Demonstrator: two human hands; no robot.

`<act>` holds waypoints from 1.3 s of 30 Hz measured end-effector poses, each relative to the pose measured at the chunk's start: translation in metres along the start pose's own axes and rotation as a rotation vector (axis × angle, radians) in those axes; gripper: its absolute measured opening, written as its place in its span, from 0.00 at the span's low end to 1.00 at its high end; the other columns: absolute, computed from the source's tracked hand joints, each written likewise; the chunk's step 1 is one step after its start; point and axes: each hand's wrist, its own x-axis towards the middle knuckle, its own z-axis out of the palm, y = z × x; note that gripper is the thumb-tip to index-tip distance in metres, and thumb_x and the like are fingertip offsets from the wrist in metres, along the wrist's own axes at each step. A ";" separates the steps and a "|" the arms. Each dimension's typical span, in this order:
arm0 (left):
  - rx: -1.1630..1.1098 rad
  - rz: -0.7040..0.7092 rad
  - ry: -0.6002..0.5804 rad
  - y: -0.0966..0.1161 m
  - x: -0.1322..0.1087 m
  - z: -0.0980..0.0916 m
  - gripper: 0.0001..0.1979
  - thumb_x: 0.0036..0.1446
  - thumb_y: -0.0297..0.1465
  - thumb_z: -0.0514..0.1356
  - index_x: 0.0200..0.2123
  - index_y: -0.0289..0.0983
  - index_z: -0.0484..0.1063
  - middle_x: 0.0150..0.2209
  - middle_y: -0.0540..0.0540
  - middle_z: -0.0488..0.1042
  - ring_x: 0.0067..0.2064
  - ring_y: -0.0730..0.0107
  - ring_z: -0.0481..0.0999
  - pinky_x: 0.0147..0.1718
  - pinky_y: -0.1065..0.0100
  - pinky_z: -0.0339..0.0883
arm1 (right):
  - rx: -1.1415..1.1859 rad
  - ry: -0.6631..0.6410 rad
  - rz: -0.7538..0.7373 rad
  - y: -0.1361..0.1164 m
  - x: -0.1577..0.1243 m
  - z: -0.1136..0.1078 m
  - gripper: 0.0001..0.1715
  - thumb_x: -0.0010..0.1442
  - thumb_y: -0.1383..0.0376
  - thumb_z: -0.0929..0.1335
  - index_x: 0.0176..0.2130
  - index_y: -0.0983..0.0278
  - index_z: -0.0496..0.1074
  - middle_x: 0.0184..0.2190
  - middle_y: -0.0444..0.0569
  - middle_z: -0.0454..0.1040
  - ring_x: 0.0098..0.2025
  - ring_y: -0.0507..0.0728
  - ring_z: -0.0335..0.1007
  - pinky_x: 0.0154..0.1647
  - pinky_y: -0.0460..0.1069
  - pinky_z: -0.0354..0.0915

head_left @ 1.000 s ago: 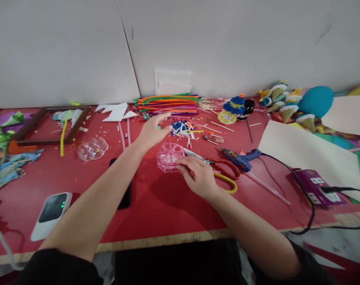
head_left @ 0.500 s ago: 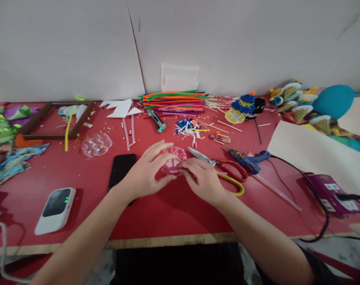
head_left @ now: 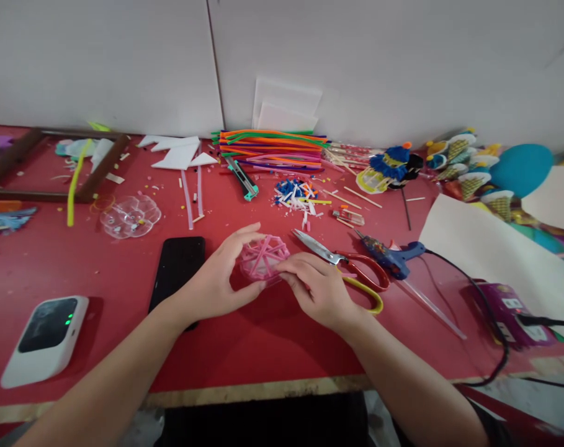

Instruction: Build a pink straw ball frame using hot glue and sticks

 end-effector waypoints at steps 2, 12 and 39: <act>0.057 0.040 0.037 0.001 0.001 -0.001 0.21 0.62 0.34 0.64 0.57 0.38 0.66 0.68 0.31 0.63 0.71 0.47 0.63 0.64 0.48 0.68 | -0.004 0.005 0.013 0.000 0.000 0.000 0.14 0.67 0.74 0.64 0.46 0.60 0.76 0.39 0.49 0.82 0.41 0.56 0.79 0.44 0.50 0.76; 0.419 0.304 0.054 0.011 0.002 -0.005 0.06 0.63 0.26 0.61 0.44 0.35 0.72 0.64 0.30 0.65 0.67 0.45 0.66 0.63 0.44 0.66 | -0.036 -0.005 0.005 -0.001 0.000 -0.001 0.12 0.68 0.73 0.64 0.45 0.61 0.75 0.39 0.50 0.82 0.41 0.56 0.79 0.43 0.50 0.76; 0.249 0.235 0.181 0.013 0.003 0.006 0.05 0.62 0.25 0.61 0.40 0.39 0.73 0.58 0.37 0.74 0.62 0.53 0.75 0.59 0.52 0.72 | -0.150 0.176 0.032 -0.006 0.004 -0.002 0.03 0.67 0.67 0.69 0.39 0.61 0.75 0.30 0.48 0.80 0.32 0.56 0.78 0.35 0.51 0.74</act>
